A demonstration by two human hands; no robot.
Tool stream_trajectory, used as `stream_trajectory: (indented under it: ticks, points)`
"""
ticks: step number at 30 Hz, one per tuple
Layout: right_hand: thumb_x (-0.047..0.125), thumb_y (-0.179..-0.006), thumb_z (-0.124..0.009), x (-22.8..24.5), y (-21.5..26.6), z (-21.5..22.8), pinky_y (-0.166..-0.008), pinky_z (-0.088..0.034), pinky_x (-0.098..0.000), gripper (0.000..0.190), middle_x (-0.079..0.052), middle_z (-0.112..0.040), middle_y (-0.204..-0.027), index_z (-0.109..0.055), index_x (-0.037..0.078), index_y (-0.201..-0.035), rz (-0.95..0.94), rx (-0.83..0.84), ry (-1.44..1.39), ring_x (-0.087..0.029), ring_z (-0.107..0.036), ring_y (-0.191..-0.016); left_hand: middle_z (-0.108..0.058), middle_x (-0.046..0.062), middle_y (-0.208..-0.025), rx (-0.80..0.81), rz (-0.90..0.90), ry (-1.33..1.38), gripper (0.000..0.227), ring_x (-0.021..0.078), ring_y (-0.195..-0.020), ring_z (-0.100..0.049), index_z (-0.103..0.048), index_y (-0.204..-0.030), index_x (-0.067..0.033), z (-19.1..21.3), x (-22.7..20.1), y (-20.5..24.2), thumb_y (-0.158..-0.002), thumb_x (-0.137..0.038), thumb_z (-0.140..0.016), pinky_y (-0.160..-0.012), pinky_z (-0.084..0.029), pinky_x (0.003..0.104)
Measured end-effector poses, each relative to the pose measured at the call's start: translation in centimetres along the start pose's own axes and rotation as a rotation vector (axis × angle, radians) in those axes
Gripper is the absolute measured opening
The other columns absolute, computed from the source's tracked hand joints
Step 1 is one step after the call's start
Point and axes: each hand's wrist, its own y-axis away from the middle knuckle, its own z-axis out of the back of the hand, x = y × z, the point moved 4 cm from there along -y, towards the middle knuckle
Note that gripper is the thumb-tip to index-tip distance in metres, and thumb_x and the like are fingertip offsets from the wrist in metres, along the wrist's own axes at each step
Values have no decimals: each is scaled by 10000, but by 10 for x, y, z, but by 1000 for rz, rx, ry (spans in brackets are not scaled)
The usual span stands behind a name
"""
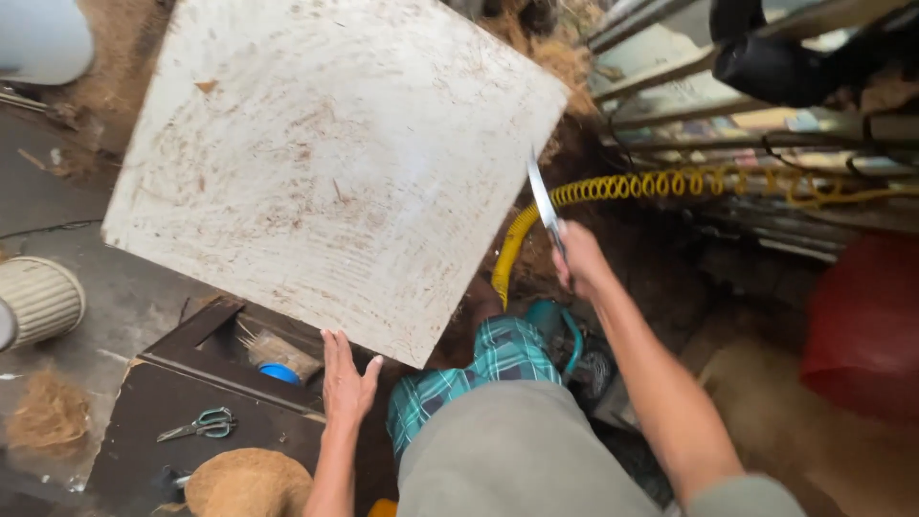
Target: The person scrapes a white board with a knife to remove debris, then wipes the surface with a bundle of fibrous material. The person repeats scraping and wiping actions across the board surface.
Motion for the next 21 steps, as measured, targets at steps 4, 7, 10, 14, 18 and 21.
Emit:
stream_trajectory:
  ticks: [4,7,10,14,18,21]
  points:
    - [275,-1031,-446,-50,45,17,-269,-416,-318,274,-129,-566,-503,-642,89,-1071,83,-121,393,-236,-521,-300,-241,283,-1605,-64,28,-25,886,385,-1458,-317,-353,-1500,62,8,-15,5,-821,-369,-724,-1171,-329,453]
    - [280,-1042,-446,-25,72,-51,-815,-536,-517,281,-228,-674,-979,-606,137,-1224,499,-6,818,-425,-664,-924,-232,324,-1587,-114,19,14,864,430,-1441,-323,-357,-1487,90,13,-19,9,-832,-332,-730,-1164,-331,483]
    - [284,-1012,-458,-29,70,-128,-890,-547,-428,364,-82,-648,-1133,-553,298,-1363,734,125,1021,-288,-642,-1060,-221,310,-1595,-133,5,36,860,442,-1430,-333,-349,-1496,84,15,-23,12,-839,-323,-727,-1133,-361,518]
    - [153,-909,-399,-55,64,-195,-701,-532,-393,641,-59,-512,-860,-362,341,-1521,1165,402,1282,-305,-603,-781,-232,270,-1606,-175,-24,55,861,455,-1414,-348,-358,-1498,53,5,-15,6,-824,-329,-732,-1085,-407,530]
    - [179,-1004,-383,-42,75,-212,-664,-562,-472,616,-108,-515,-886,-241,423,-1551,1009,542,1445,-369,-644,-690,-242,259,-1607,-186,-18,77,852,449,-1419,-347,-366,-1496,49,6,-16,6,-817,-303,-743,-1074,-416,535]
    - [197,-1017,-363,41,55,-186,-765,-527,-512,539,-192,-567,-992,-327,358,-1531,843,334,1203,-438,-631,-836,-249,255,-1607,-166,-16,63,845,436,-1429,-338,-368,-1496,45,5,-15,8,-828,-324,-730,-1086,-407,517]
